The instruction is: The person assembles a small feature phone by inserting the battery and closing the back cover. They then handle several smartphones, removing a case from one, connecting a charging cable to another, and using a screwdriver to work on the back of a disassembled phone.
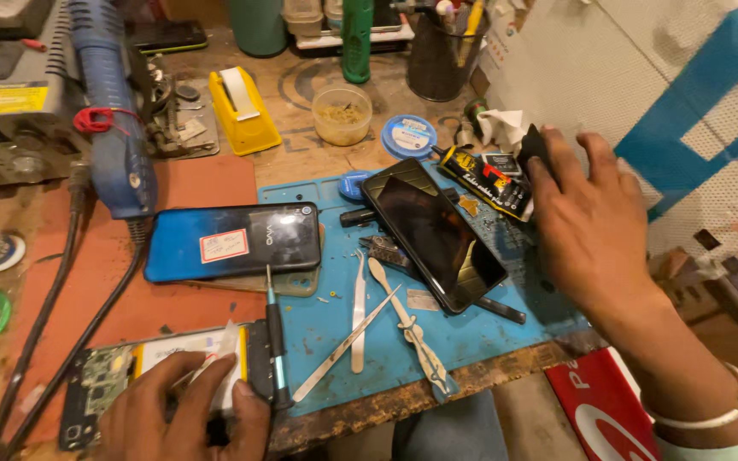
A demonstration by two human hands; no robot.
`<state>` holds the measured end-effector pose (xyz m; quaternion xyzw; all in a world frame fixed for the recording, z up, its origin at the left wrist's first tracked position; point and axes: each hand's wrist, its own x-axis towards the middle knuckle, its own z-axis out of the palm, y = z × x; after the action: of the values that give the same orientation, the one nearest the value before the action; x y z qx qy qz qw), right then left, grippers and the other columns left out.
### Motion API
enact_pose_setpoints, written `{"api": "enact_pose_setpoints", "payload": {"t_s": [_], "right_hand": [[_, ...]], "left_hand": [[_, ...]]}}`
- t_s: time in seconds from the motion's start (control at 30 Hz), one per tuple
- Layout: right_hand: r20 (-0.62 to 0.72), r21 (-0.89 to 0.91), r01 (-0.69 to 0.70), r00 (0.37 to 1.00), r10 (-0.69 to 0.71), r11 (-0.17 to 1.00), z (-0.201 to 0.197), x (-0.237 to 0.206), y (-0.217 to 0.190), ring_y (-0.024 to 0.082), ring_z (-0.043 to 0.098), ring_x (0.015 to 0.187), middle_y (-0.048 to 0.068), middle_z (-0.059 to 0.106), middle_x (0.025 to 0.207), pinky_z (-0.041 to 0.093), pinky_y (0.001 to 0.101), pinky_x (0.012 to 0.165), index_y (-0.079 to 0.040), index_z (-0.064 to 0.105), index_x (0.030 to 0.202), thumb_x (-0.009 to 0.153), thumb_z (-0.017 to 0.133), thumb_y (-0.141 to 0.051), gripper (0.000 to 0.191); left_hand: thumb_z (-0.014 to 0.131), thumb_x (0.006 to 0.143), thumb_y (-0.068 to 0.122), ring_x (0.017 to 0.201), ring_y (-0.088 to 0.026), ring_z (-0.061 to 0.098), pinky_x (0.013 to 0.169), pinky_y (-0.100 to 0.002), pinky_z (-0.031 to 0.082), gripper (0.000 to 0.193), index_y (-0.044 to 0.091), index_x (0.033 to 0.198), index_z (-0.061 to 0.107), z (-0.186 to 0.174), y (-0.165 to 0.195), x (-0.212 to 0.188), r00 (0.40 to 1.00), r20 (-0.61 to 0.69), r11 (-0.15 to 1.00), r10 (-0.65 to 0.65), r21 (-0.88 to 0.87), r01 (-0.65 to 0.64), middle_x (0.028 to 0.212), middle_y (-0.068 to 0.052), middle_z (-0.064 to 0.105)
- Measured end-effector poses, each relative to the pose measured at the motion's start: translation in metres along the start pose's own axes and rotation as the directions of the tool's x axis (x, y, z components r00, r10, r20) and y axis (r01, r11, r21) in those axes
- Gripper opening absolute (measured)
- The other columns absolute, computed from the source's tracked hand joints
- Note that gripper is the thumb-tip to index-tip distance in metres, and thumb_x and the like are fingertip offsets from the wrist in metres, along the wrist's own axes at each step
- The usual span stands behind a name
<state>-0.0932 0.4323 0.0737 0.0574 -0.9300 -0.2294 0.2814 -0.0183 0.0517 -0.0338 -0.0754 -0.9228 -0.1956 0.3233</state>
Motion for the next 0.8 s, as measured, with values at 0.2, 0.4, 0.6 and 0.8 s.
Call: {"api": "enact_pose_setpoints", "payload": {"t_s": [0.2,0.4,0.6,0.8], "right_hand": [[0.072,0.187,0.124,0.988,-0.14,0.974,0.04,0.026,-0.018,0.031,0.056,0.135,0.01,0.067,0.134,0.032,0.0605,0.117,-0.01,0.058,0.147,0.1,0.057,-0.035,0.053],[0.226,0.26,0.072,0.965,-0.133,0.963,0.054,0.047,-0.018,0.032,0.064,0.117,0.011,0.072,0.123,0.044,0.0567,0.101,-0.015,0.054,0.15,0.092,0.063,-0.042,0.065],[0.343,0.276,-0.083,0.939,-0.018,0.958,0.046,0.051,-0.014,0.033,0.068,0.108,0.015,0.072,0.119,0.054,0.0483,0.086,-0.016,0.054,0.153,0.091,0.07,-0.036,0.067],[-0.02,0.597,-0.143,0.981,0.193,0.79,0.008,0.043,0.022,0.029,0.072,0.107,0.021,0.071,0.121,0.058,0.04,0.091,-0.002,0.052,0.151,0.098,0.079,-0.011,0.06]], "left_hand": [[0.077,0.071,0.017,0.087,-0.029,0.064,0.082,-0.047,0.047,0.028,0.008,0.097,0.076,-0.017,0.014,0.018,0.999,-0.039,0.994,0.009,-0.105,-0.013,0.104,-0.01,0.065],[0.077,0.075,0.015,0.102,-0.032,0.064,0.088,-0.047,0.047,0.027,0.006,0.101,0.072,-0.024,0.015,0.022,0.995,-0.097,0.989,0.028,-0.145,-0.042,0.108,-0.012,0.064],[0.077,0.075,0.016,0.102,-0.032,0.064,0.088,-0.047,0.048,0.027,0.006,0.101,0.072,-0.025,0.018,0.024,0.992,-0.122,0.989,0.034,-0.136,-0.051,0.109,-0.012,0.064],[0.076,0.073,0.019,0.092,-0.03,0.064,0.082,-0.046,0.048,0.028,0.007,0.098,0.075,-0.019,0.016,0.02,0.997,-0.074,0.993,0.02,-0.111,-0.029,0.106,-0.012,0.066]]}}
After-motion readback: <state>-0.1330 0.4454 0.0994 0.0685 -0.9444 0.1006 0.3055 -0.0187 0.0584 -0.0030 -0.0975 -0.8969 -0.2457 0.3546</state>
